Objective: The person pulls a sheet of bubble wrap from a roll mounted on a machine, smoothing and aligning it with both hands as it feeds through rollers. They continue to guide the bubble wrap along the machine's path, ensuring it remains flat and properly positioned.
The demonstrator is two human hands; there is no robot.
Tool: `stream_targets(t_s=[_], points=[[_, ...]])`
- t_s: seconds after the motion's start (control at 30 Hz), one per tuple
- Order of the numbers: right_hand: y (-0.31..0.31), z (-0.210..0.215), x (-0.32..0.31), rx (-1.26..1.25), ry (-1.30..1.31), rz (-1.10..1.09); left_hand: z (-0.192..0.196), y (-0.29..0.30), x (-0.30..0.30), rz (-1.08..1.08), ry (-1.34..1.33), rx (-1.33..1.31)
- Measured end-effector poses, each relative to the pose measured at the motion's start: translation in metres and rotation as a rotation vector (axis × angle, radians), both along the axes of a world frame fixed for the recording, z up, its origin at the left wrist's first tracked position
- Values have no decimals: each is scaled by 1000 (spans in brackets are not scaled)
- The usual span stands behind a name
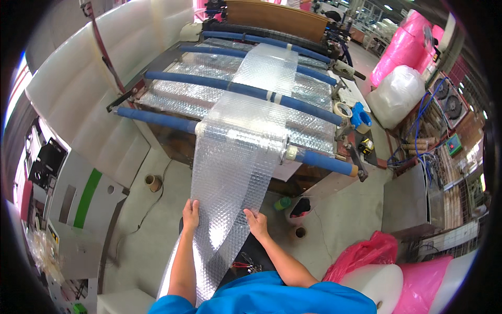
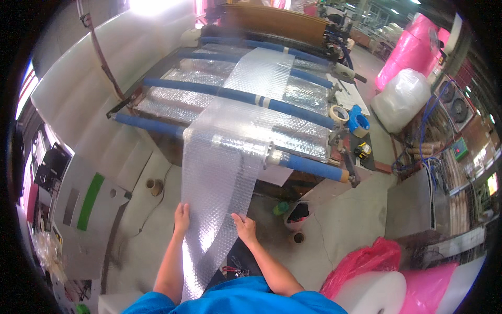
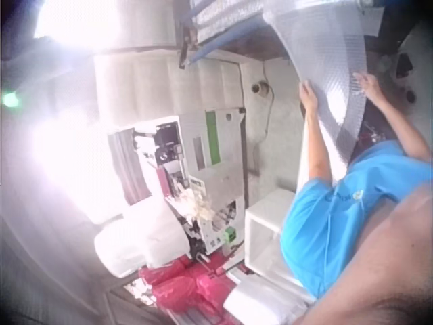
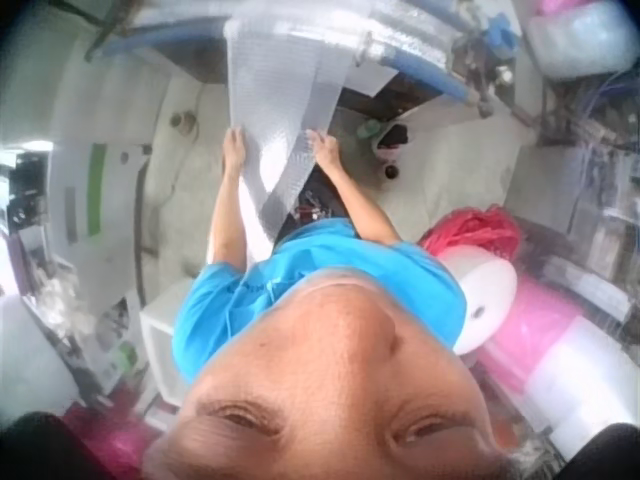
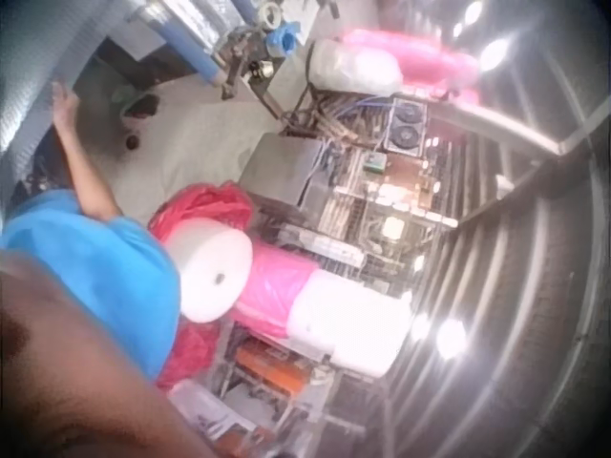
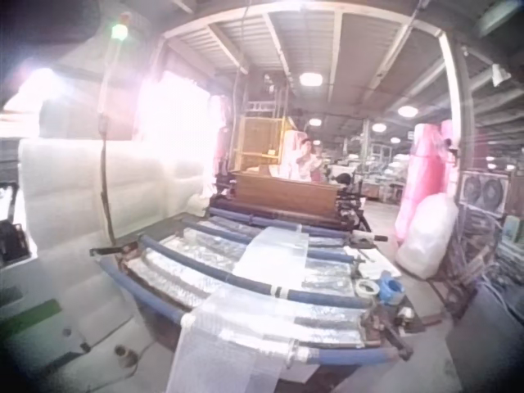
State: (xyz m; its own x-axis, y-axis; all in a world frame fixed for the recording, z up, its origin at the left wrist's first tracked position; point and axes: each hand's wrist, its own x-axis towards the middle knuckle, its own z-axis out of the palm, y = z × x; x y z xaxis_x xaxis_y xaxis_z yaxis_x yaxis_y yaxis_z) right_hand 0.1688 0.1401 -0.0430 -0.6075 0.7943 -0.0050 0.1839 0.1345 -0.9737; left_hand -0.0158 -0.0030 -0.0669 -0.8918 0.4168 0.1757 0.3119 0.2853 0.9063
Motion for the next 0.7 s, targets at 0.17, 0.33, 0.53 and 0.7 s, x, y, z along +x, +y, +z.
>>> stream_targets(t_s=[0.17,0.33,0.53,0.7], points=[[57,48,-3,-59,39,-128,51,70,-16,-168,-137,67],[85,69,-59,-17,73,-116,26,77,-95,-289,-84,315],[82,121,-65,-98,383,-329,105,100,-88,-173,-98,-20],[54,71,-62,39,303,-389,67,56,-73,-255,166,-140]])
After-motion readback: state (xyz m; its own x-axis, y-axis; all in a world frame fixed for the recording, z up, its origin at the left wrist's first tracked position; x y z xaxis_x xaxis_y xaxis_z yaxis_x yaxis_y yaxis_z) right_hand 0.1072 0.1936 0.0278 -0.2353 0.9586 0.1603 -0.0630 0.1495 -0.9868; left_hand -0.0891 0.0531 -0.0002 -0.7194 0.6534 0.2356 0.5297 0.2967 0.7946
